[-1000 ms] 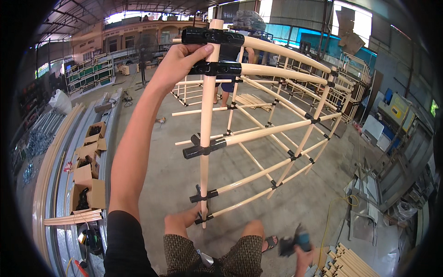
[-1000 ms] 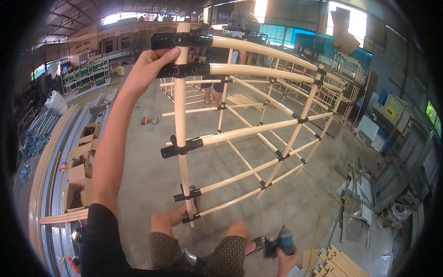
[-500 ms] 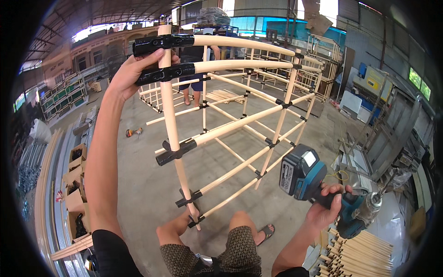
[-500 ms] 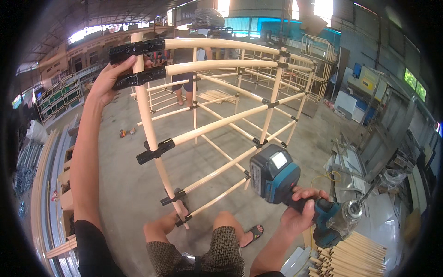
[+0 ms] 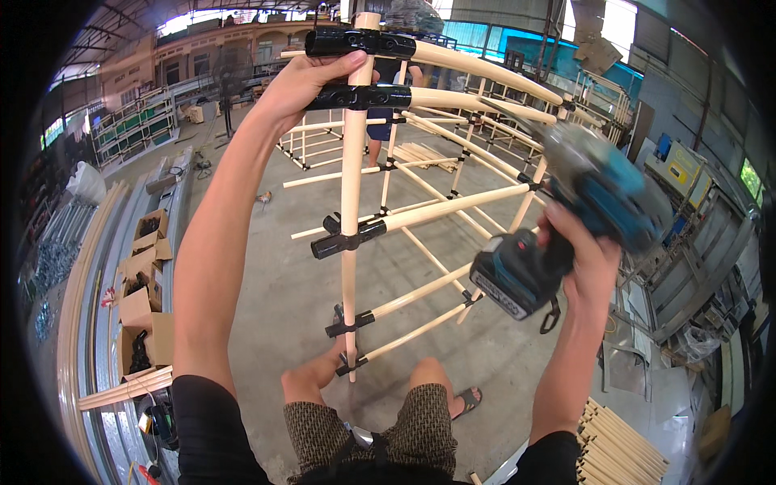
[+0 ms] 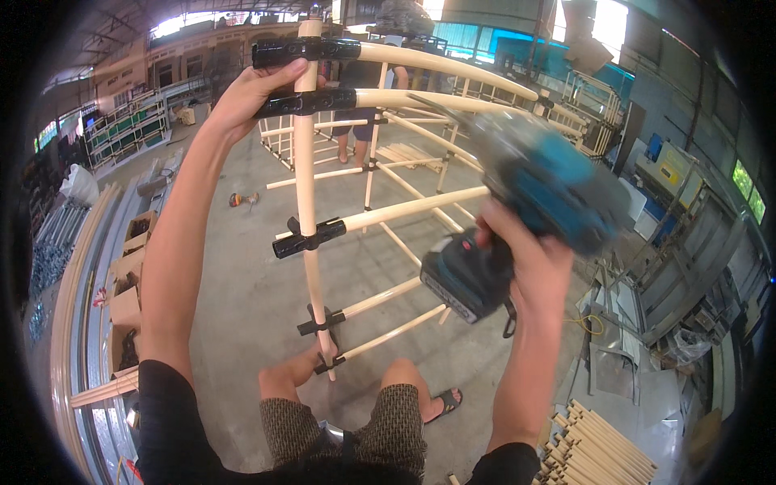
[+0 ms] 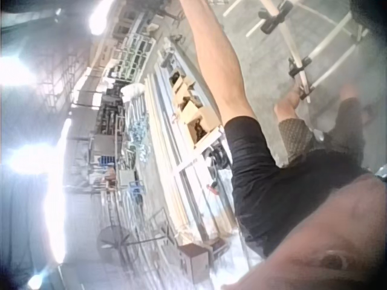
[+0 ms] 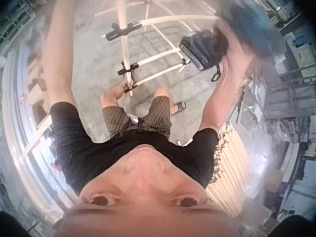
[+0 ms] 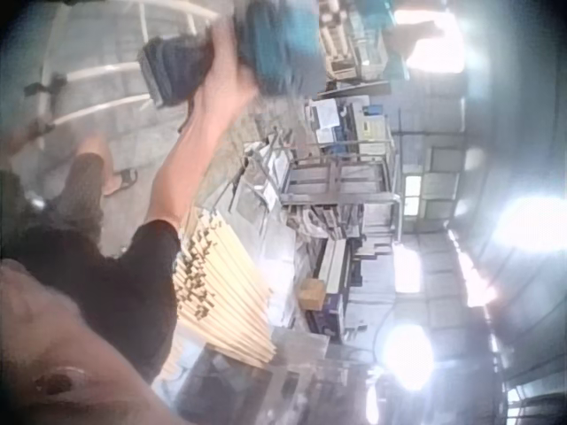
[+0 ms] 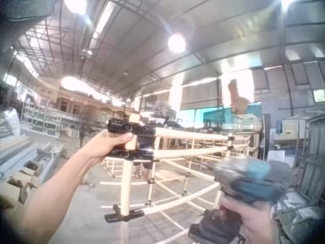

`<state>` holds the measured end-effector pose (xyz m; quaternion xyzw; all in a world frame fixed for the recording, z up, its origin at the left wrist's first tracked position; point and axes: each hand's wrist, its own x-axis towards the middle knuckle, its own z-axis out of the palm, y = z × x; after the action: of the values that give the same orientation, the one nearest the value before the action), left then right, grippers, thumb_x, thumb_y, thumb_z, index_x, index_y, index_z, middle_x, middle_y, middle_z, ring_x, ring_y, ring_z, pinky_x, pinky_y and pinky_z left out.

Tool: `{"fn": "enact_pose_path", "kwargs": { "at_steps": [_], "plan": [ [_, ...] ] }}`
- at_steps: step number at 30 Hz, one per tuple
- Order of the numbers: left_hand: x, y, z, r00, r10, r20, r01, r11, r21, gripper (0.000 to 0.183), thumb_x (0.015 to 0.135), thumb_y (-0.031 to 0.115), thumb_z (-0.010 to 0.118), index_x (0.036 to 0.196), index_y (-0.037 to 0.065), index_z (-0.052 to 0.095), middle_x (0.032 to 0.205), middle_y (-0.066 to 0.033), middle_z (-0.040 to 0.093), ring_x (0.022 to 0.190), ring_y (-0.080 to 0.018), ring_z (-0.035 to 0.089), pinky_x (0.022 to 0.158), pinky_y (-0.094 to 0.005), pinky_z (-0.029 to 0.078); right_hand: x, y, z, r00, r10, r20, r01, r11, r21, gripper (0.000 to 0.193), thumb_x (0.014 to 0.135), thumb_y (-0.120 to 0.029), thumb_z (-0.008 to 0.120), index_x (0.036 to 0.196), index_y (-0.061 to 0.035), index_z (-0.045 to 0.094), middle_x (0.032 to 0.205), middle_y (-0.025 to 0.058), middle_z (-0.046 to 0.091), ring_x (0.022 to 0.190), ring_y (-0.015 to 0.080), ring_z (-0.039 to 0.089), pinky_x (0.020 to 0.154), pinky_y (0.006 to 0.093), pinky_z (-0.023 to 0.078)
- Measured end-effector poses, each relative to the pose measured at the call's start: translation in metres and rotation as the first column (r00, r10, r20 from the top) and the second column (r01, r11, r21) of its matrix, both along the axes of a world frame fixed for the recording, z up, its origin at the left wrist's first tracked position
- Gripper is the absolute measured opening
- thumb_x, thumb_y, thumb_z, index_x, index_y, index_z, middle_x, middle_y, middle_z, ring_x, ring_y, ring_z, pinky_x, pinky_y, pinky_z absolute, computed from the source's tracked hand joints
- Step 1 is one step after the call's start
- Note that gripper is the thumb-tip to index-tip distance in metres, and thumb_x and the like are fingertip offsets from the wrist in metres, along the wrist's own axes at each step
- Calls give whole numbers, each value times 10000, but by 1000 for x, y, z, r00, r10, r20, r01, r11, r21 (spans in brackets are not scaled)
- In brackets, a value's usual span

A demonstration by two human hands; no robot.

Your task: The person fits black plastic connectors onto beige pipes to build a frame and then uses a power drill to fasten screws into the joints.

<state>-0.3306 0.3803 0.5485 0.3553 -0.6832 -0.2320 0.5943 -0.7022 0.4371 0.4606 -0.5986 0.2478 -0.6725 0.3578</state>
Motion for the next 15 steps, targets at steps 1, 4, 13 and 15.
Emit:
{"fn": "enact_pose_path", "kwargs": {
  "at_steps": [1,4,13,15],
  "plan": [
    [0,-2,0,1000,4,4,-4,1000,-15,362,947,337,711,1131,26,727,1006,-86,758,905,-136,714,874,-284,547,9,-7,10,999,-12,-44,13,1000,21,217,824,-38,778,996,23,662,786,77,662,639,144,619,582,292,494],
    [-2,-3,0,998,51,39,-49,997,-53,404,957,362,690,1131,-2,722,1023,-106,754,934,-147,706,904,-290,536,34,-29,32,989,87,-123,-99,990,-96,171,826,-55,785,941,6,675,776,56,662,606,127,607,532,277,492],
    [-4,-5,-5,995,99,28,-97,994,-57,445,936,418,707,1090,3,746,996,-83,756,901,-129,699,879,-274,531,78,-53,65,969,53,-243,-115,961,-250,159,836,-104,796,931,4,729,742,40,681,595,101,600,544,254,474],
    [-4,-6,-4,993,107,44,-104,992,-71,439,908,440,738,1072,34,760,969,-64,759,902,-123,694,907,-289,516,79,-58,68,967,51,-249,-116,960,-253,163,837,-109,797,938,2,732,741,40,682,596,98,600,545,250,476]
  ]
}}
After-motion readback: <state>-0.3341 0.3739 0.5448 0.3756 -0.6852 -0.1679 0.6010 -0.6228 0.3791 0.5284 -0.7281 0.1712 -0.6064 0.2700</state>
